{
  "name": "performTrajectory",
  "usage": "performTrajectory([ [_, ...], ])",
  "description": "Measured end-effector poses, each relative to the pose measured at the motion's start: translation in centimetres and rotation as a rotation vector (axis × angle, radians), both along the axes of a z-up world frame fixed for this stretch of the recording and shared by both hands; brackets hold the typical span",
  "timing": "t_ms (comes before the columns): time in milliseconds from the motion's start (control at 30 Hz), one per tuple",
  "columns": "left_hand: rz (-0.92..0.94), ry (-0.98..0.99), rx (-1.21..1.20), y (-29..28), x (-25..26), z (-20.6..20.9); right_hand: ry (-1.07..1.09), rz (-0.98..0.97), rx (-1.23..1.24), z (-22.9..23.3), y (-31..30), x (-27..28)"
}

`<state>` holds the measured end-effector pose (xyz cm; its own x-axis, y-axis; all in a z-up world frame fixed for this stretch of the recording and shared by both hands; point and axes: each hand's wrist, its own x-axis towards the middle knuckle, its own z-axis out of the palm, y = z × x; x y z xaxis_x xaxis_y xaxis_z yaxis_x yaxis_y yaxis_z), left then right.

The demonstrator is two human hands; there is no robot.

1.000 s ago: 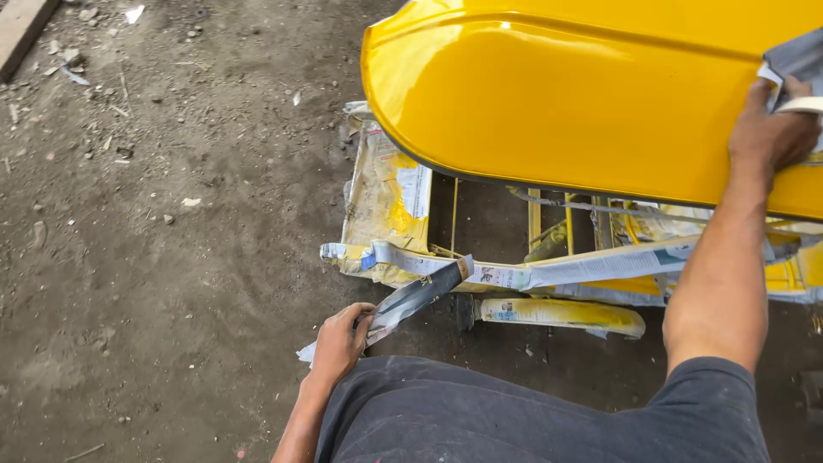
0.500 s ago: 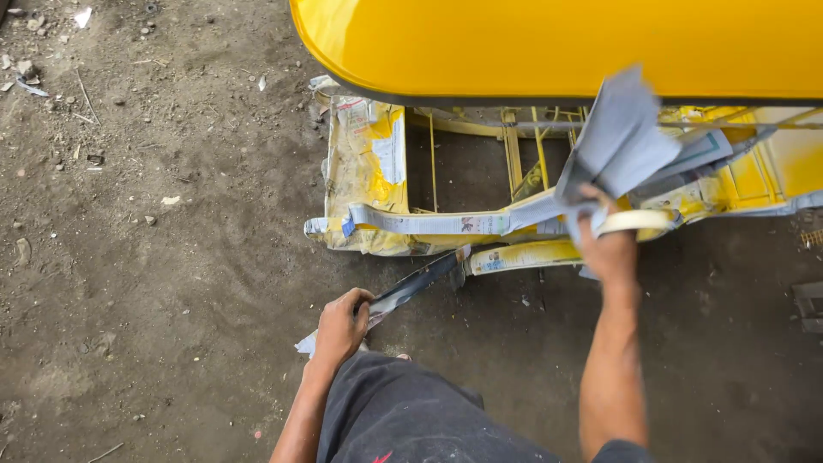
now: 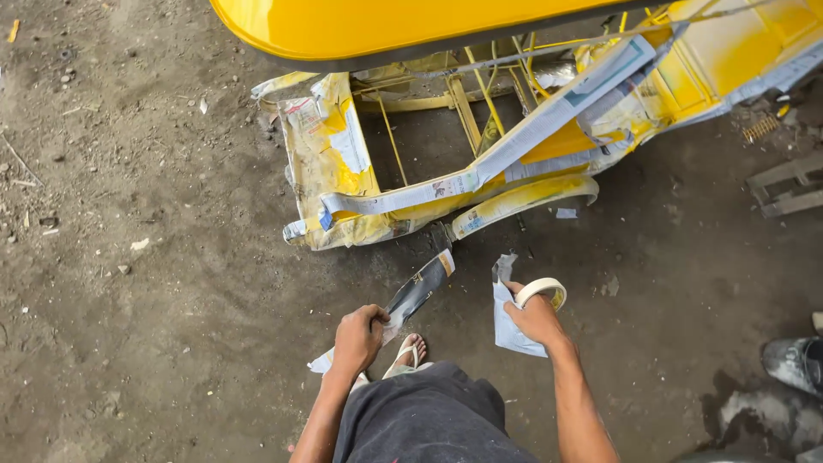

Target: The person tears strips of newspaper and secures them to the frame of a yellow vehicle using masking tape. They repeatedly tear paper, apply tape to the edges, and smooth the newspaper onto the vehicle's metal structure.

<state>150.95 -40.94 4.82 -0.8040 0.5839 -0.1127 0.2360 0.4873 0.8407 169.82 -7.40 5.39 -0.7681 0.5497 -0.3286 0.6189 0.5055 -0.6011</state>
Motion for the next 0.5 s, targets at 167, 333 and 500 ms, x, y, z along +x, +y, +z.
performTrajectory([
  [167,-0.138,0.051,-0.034,-3.3,1.3,-0.4,0.151,0.007,-0.108,2.3,-9.7,-0.8],
  [333,-0.212,-0.064,-0.059,-4.2,2.6,3.2,0.19,0.052,-0.203,0.2,-19.3,-2.6],
  [500,-0.079,-0.105,0.088,-4.8,3.2,1.4,0.285,0.383,-0.226,3.4,-24.3,-5.7],
])
